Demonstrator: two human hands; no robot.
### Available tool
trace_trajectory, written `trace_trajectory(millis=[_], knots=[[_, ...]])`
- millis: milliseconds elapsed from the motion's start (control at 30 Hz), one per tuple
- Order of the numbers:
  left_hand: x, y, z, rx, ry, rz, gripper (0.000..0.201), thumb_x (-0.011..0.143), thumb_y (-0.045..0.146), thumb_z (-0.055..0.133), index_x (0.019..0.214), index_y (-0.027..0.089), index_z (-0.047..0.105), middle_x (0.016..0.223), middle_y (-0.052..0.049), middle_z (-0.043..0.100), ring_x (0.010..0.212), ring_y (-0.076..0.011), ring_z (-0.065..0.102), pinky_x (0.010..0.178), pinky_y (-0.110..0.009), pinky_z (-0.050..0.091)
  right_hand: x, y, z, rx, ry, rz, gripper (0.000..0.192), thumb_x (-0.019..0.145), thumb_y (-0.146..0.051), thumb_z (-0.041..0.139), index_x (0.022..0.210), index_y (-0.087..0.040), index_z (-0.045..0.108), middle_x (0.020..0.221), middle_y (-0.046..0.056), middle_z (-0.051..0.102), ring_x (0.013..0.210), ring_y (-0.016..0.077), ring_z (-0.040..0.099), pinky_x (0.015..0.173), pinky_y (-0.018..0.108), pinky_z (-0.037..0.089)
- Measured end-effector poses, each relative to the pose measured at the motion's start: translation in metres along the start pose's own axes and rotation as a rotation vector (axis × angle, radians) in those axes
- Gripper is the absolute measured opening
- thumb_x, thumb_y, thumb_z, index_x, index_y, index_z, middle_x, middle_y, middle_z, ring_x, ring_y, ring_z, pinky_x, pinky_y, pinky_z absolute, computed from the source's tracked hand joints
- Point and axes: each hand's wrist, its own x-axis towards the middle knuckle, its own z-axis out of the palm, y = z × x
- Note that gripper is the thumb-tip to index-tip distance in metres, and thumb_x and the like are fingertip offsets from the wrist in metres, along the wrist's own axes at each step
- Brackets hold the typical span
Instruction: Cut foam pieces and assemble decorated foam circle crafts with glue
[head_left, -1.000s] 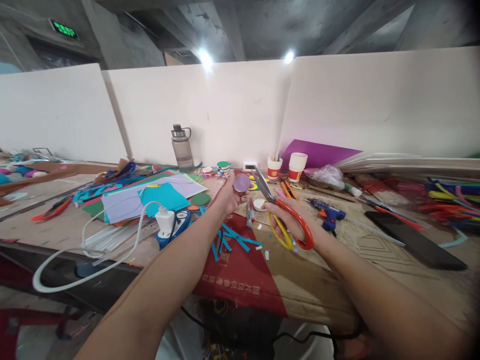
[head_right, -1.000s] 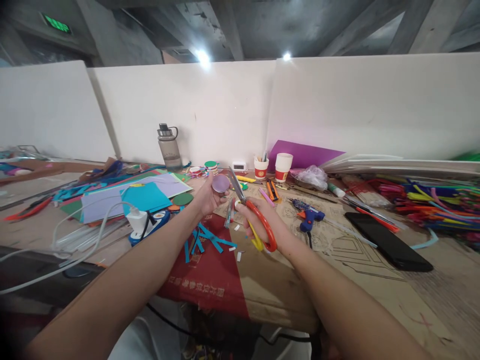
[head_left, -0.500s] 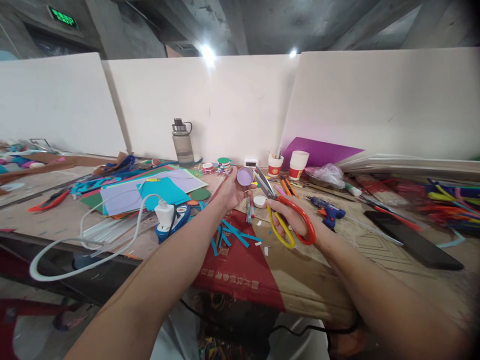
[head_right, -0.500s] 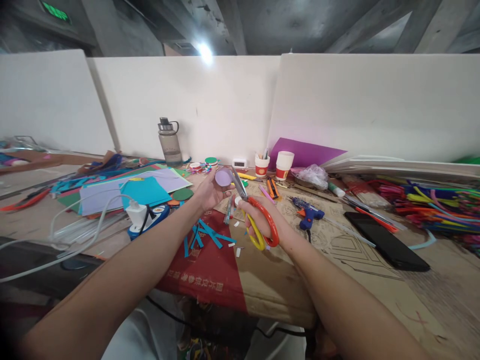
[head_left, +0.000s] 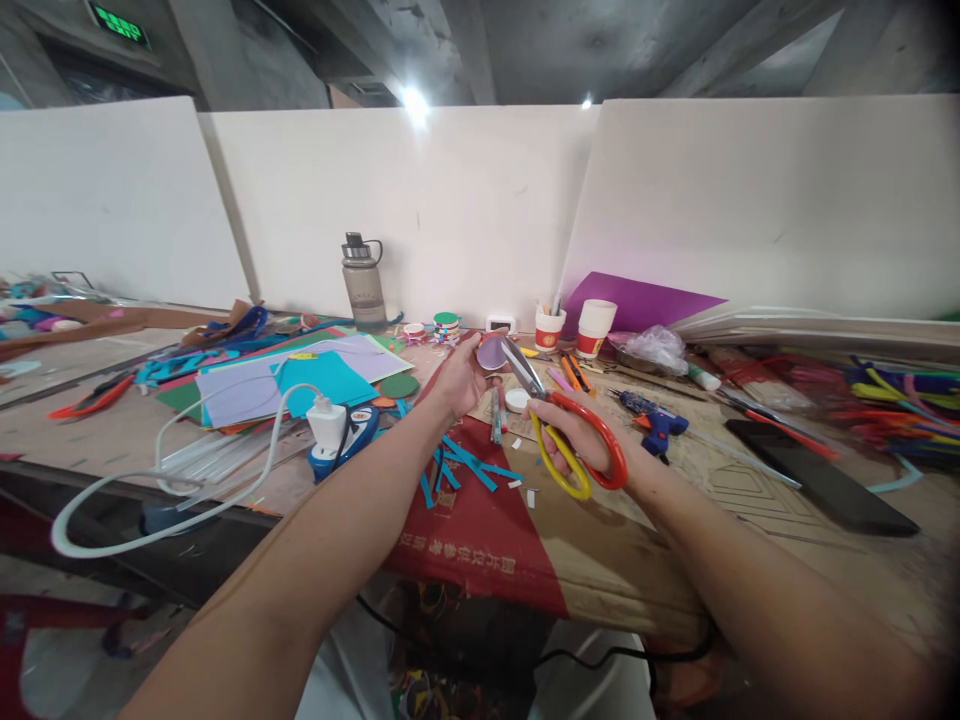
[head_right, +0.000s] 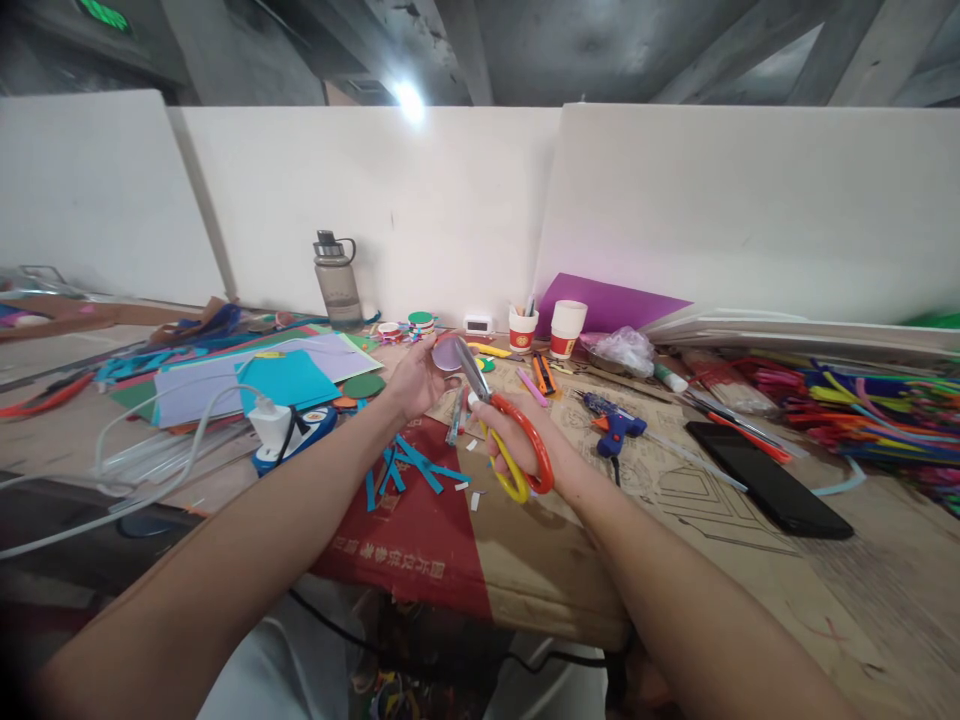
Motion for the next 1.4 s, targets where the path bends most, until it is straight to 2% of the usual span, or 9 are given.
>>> trace_trajectory(millis=[233,400,533,1100,1400], knots=[[-0.0009,-0.0022,0.0022,-0.029,0.031,-0.008,0.036,0.094,0.039,0.047,0.112,0.015,0.067,0.091,-0.009,0.074,0.068,-0.0162,0.066,0.049,-0.022,0.039,-0.0025,-0.0042,0.0021,0.044,0.004,0.035,0.041,0.082,-0.057,0.059,0.067,-0.023,0.045,0.048,-0.005,0.05,0.035,0.0115,0.049,0.034,0.023,0.036],[-0.0005,-0.0038,0.0018,0.017,-0.006,0.02,0.042,0.095,0.047,0.046,0.113,0.015,0.068,0.088,-0.008,0.073,0.064,-0.0143,0.064,0.05,-0.021,0.039,-0.0013,-0.0019,0.0016,0.05,0.009,0.044,0.043,0.082,-0.059,0.058,0.064,-0.022,0.046,0.047,-0.004,0.051,0.035,0.0114,0.048,0.034,0.023,0.037],[-0.001,-0.0036,0.002,0.005,-0.005,0.003,0.044,0.095,0.049,0.046,0.112,0.015,0.067,0.088,-0.009,0.073,0.069,-0.0158,0.066,0.051,-0.021,0.039,-0.0007,-0.0008,0.001,0.044,-0.004,0.036,0.044,0.081,-0.061,0.059,0.064,-0.022,0.046,0.046,-0.004,0.051,0.035,0.0114,0.048,0.034,0.022,0.036],[-0.0013,-0.005,-0.0004,0.034,-0.043,0.01,0.044,0.096,0.048,0.045,0.119,0.018,0.067,0.098,-0.01,0.073,0.081,-0.0172,0.068,0.06,-0.022,0.045,0.0004,0.0013,0.0004,0.065,-0.002,0.07,0.046,0.082,-0.059,0.059,0.061,-0.021,0.047,0.044,-0.004,0.049,0.033,0.0095,0.046,0.031,0.02,0.036],[0.0002,-0.0052,-0.0031,0.03,-0.089,0.027,0.056,0.095,0.057,0.035,0.117,0.016,0.067,0.1,-0.012,0.073,0.08,-0.0195,0.068,0.061,-0.026,0.047,-0.0012,-0.0014,0.0023,0.096,0.01,0.087,0.047,0.079,-0.059,0.062,0.057,-0.02,0.046,0.046,-0.004,0.049,0.034,0.0095,0.046,0.032,0.021,0.037]])
